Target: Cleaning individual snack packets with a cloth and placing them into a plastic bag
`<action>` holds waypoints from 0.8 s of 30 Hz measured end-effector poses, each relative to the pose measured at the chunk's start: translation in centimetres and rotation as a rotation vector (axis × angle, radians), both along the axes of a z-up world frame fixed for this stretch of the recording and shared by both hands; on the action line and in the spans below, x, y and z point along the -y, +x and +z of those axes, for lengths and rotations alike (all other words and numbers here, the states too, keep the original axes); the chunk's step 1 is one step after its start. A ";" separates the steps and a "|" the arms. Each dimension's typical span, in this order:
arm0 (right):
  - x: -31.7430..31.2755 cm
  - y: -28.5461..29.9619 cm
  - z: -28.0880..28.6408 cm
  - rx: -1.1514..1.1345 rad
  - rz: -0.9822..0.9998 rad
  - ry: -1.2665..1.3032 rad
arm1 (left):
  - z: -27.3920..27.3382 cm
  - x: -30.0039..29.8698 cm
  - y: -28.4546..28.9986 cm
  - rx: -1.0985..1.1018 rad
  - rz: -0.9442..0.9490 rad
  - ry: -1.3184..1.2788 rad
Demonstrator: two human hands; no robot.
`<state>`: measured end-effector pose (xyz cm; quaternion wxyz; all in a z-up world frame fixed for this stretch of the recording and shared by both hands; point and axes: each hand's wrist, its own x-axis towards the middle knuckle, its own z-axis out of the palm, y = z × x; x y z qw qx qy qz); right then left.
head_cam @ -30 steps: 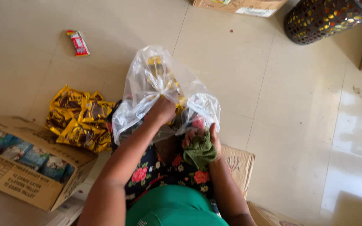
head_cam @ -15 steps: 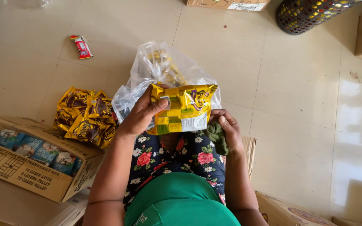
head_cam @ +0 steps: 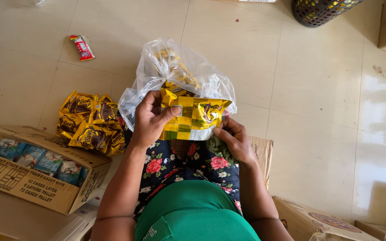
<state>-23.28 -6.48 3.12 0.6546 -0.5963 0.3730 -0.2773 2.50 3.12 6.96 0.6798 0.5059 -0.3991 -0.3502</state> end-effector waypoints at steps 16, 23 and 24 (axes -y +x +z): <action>-0.9 0.6 0.6 0.079 0.076 -0.074 | 1.4 3.5 3.7 0.582 0.287 0.102; -1.7 3.9 4.2 0.166 0.162 0.017 | -0.5 4.7 4.6 0.166 0.181 0.017; -1.8 4.0 4.3 0.188 0.183 0.033 | -0.8 4.8 4.5 0.109 0.180 0.018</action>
